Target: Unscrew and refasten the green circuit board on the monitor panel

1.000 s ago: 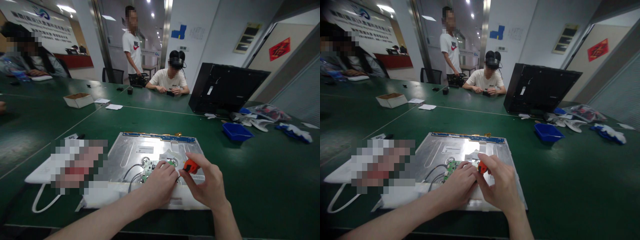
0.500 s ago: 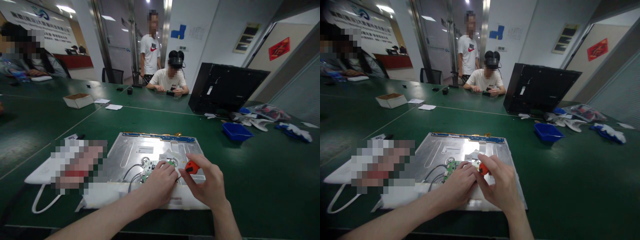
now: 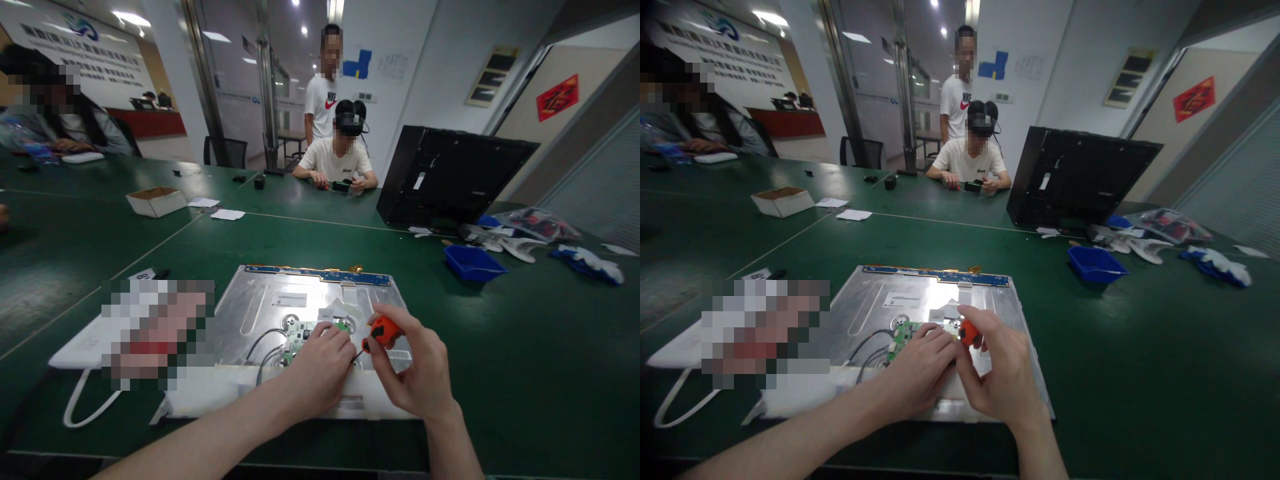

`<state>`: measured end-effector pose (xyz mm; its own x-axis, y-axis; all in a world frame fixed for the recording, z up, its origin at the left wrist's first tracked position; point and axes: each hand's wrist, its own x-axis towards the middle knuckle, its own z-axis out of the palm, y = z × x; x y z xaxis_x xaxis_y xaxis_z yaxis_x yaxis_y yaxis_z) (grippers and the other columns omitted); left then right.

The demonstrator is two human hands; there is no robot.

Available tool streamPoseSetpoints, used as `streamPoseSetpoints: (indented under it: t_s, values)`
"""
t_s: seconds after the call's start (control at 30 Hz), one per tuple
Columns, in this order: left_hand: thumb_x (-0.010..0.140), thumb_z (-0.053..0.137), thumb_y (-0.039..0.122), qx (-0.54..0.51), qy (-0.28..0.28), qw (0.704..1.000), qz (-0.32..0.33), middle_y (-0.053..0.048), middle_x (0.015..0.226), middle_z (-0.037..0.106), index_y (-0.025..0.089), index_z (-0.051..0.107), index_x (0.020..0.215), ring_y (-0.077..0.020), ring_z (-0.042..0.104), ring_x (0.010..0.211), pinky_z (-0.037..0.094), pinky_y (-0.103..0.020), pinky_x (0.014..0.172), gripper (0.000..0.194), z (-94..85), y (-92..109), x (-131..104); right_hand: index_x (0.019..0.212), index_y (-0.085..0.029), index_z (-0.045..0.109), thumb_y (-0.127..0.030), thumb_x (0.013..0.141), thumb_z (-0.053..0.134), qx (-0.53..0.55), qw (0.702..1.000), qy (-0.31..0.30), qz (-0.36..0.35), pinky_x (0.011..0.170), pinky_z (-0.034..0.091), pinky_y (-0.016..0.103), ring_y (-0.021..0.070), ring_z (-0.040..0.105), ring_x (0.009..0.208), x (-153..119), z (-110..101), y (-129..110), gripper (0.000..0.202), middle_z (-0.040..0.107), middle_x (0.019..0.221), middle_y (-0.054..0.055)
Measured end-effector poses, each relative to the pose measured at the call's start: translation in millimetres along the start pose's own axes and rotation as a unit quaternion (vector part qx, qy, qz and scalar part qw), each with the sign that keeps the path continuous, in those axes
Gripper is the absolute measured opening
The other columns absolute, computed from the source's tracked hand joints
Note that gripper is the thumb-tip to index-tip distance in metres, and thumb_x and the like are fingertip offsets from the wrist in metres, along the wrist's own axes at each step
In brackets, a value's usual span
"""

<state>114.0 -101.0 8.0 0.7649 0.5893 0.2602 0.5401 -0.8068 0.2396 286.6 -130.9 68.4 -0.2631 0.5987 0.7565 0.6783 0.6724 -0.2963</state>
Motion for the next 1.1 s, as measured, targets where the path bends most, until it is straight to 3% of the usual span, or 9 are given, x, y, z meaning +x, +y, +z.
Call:
streamPoseSetpoints:
  t_s: [0.3,0.5,0.9,1.1]
  values:
    - [0.089,0.053,0.016,0.005,0.015,1.0,0.003,-0.008,0.103,0.063,0.016,0.058,0.102,-0.0251,0.057,0.101,0.036,-0.045,0.101,0.015,3.3,-0.8,-1.1,0.121,-0.021,0.052,-0.019,0.087,0.065,-0.014,0.999,0.014,-0.029,0.051,0.048,0.022,0.0115,0.06,0.058,1.6,2.2,3.7,0.036,0.065,0.077,-0.002]
    - [0.089,0.052,0.016,0.008,0.0,1.0,0.0,-0.009,0.1,0.062,0.016,0.058,0.101,-0.0257,0.057,0.099,0.038,-0.044,0.099,0.014,1.0,0.2,0.1,0.129,-0.019,0.049,-0.016,0.088,0.056,0.042,0.999,-0.012,-0.015,0.059,0.053,0.026,0.0153,0.066,0.073,0.7,-1.8,-0.4,0.043,0.069,0.095,0.006]
    - [0.088,0.053,0.016,0.016,0.018,1.0,0.007,-0.009,0.103,0.063,0.016,0.057,0.104,-0.0259,0.056,0.102,0.035,-0.044,0.103,0.016,3.8,-1.1,-1.5,0.121,-0.02,0.053,-0.022,0.087,0.066,-0.026,0.999,0.026,-0.024,0.049,0.047,0.022,0.0114,0.059,0.058,1.2,3.0,4.0,0.036,0.066,0.08,0.0]
    - [0.088,0.054,0.018,0.022,0.004,1.0,-0.003,-0.009,0.101,0.062,0.016,0.057,0.101,-0.026,0.057,0.1,0.035,-0.045,0.102,0.014,-0.4,-0.4,-0.6,0.131,-0.018,0.048,-0.02,0.089,0.056,0.007,1.0,0.0,-0.009,0.055,0.05,0.025,0.0148,0.063,0.067,0.7,-0.9,2.0,0.043,0.067,0.087,0.003]
